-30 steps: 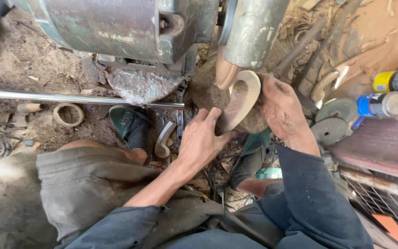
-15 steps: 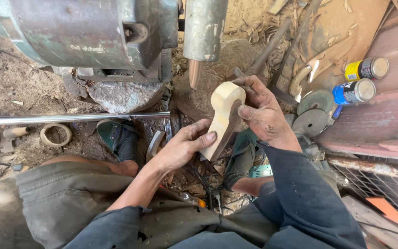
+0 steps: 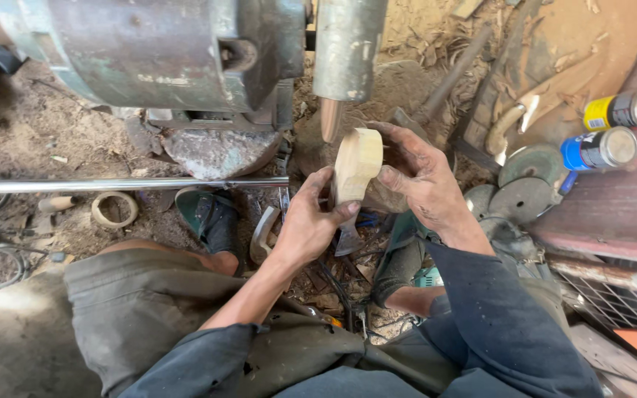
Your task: The person holds a curved wooden piece against a rotating grinding wheel, repeatedly rotating and repositioning the piece to smooth its edges and surfaces. The person continues this process throughout the clip, occasionally pausing to inspect the wood before resuming grinding.
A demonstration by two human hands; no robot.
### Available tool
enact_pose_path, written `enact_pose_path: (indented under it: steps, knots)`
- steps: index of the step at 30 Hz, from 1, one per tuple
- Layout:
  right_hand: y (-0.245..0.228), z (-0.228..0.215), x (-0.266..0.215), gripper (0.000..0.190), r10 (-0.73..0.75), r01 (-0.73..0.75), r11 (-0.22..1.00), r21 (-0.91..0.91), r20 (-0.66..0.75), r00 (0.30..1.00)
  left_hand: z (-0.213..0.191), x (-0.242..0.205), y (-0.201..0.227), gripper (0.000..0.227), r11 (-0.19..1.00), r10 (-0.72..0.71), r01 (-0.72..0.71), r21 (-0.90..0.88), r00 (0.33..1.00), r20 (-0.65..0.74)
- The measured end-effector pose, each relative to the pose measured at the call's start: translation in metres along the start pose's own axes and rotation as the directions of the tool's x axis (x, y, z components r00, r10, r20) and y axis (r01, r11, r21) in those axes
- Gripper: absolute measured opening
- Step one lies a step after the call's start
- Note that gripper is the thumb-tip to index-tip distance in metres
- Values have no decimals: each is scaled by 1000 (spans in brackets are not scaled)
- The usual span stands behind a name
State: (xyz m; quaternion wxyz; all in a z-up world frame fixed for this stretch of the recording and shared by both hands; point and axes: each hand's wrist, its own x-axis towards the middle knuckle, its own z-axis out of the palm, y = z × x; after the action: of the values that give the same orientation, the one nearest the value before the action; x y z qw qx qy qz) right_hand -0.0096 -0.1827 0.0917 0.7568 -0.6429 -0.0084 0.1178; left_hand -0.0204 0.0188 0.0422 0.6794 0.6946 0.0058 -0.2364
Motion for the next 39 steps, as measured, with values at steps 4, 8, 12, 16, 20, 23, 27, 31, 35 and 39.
enact_pose_path:
  steps: [4, 8, 12, 16, 20, 23, 27, 31, 35, 39]
  knots:
    - [2, 0, 6, 66, 17, -18, 999, 32, 15, 1000, 1, 9, -10, 75, 999, 40, -39, 29, 999, -17]
    - [8, -1, 17, 65, 22, -22, 999, 25, 11, 1000, 6, 14, -15, 76, 990, 3, -7, -143, 1000, -26]
    - [13, 0, 31, 59, -66, 65, 998, 24, 26, 997, 10, 16, -11, 71, 961, -83, 89, -262, 996, 33]
    - [16, 1, 38, 57, -39, 40, 999, 37, -20, 999, 12, 16, -7, 68, 920, -150, 170, -353, 985, 84]
    - [15, -1, 45, 56, 12, -12, 1000, 9, -63, 998, 12, 20, -4, 68, 895, -212, 248, -371, 968, 134]
    - [14, -3, 47, 53, 20, -21, 1000, -22, -68, 998, 11, 22, -4, 68, 886, -246, 288, -363, 956, 160]
    - [12, -3, 53, 56, 20, -21, 1000, -21, -73, 997, 9, 22, -1, 67, 843, -224, 286, -455, 956, 188]
    - [16, -3, 55, 58, 25, -24, 1000, 13, -94, 995, 3, 19, 0, 66, 768, -222, 312, -560, 949, 224]
    - [22, -1, 58, 55, 25, -19, 999, 43, -126, 992, -3, 17, 1, 63, 746, -226, 324, -582, 945, 237]
    - [25, 0, 60, 55, 2, 5, 999, 46, -147, 989, -10, 18, 2, 55, 742, -226, 321, -589, 946, 231]
